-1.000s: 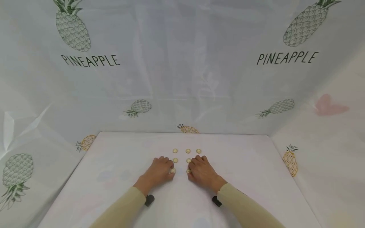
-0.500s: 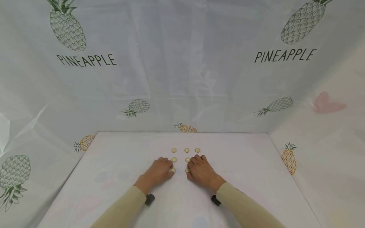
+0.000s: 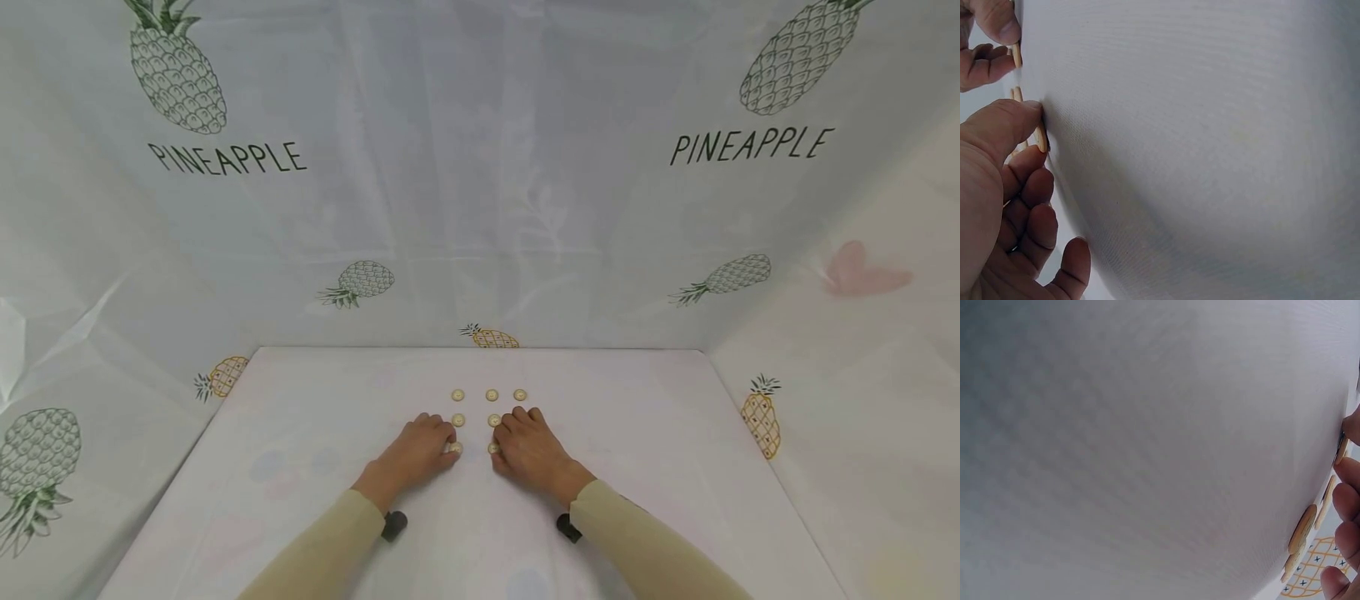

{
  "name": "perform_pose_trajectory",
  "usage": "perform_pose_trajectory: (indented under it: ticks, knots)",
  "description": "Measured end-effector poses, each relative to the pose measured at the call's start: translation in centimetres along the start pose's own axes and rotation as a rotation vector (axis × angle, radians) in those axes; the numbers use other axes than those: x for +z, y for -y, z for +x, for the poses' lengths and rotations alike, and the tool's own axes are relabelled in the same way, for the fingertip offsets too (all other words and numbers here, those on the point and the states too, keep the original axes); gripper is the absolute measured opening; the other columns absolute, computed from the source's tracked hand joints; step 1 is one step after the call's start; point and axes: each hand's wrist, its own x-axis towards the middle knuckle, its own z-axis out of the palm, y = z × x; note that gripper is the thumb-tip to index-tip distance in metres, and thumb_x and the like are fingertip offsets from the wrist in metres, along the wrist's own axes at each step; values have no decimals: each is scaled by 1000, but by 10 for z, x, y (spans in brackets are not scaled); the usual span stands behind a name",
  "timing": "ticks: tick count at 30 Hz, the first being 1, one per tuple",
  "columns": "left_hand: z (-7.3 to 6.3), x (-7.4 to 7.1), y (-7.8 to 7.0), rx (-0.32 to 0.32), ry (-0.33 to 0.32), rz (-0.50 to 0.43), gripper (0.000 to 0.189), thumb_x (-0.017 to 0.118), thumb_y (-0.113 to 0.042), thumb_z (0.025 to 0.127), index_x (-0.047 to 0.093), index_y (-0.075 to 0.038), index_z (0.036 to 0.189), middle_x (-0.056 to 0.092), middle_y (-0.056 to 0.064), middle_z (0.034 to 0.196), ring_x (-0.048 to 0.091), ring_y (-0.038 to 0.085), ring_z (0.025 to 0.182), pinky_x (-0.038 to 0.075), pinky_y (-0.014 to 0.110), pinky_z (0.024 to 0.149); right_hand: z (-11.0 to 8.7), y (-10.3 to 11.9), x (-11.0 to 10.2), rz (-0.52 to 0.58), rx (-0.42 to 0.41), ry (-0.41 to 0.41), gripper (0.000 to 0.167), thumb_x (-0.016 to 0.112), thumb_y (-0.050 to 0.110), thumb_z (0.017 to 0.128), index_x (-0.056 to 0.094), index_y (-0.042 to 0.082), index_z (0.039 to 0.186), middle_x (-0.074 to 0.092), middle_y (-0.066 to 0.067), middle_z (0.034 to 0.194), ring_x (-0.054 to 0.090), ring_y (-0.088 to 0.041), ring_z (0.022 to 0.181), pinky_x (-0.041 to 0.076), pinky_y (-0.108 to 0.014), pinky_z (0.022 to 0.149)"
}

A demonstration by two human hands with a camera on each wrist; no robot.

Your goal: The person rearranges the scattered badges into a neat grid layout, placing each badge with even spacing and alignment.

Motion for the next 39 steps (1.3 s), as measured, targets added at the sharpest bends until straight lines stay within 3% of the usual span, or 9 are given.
perform_pose_trajectory:
  ticks: [28,35,39]
  knots:
    - [1,6,-1,-35,12,-21,23,73,-40,100,71,-18,108,65,-4,104,56,17,100,52,41,95,-2,1,-2,12,-4,-49,20,78,32,92,65,16,89,60,2,87,47,-18,85,38,-37,79]
    - [-1,8,2,-43,9,-19,36,74,-45,99,70,-15,118,65,-2,111,56,17,103,52,39,96,-3,-1,-5,52,29,-19,22,75,35,94,71,14,97,64,1,93,47,-20,88,39,-39,82]
    - [-10,12,8,-39,-44,-12,44,75,-46,98,69,-12,124,66,1,116,57,20,107,52,41,97,-6,-4,-7,77,82,-1,28,75,39,95,72,13,104,65,1,99,49,-20,94,40,-41,87]
